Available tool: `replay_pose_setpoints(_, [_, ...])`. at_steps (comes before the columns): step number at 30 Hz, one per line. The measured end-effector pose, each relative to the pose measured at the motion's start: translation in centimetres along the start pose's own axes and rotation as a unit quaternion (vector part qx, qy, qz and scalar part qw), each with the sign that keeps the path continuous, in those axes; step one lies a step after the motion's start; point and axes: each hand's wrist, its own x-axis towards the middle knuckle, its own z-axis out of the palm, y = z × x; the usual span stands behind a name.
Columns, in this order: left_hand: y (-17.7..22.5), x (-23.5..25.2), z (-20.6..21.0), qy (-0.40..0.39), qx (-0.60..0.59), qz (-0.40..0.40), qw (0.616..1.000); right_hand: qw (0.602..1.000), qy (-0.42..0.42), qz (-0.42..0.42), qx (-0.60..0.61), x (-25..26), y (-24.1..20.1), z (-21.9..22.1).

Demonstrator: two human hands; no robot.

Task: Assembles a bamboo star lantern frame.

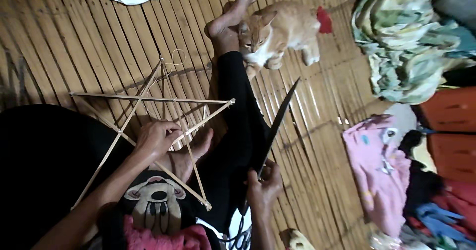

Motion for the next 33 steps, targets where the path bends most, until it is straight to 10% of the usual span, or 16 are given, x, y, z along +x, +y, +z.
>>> replay_pose_setpoints(6, [0.2, 0.8, -0.2, -0.027, -0.086, -0.086, 0.992, 1.0, 0.0, 0.004, -0.003, 0.0, -0.2, 0.1])
replay_pose_setpoints(18, [-0.8, 0.0, 2.0, 0.142, 0.103, 0.297, 0.939, 1.0, 0.002, -0.012, -0.002, 0.0, 0.2, 0.0])
replay_pose_setpoints(33, [0.7, 0.1, -0.3, -0.024, -0.007, -0.04, 0.999, 1.0, 0.001, -0.008, 0.014, 0.1, 0.1, 0.2])
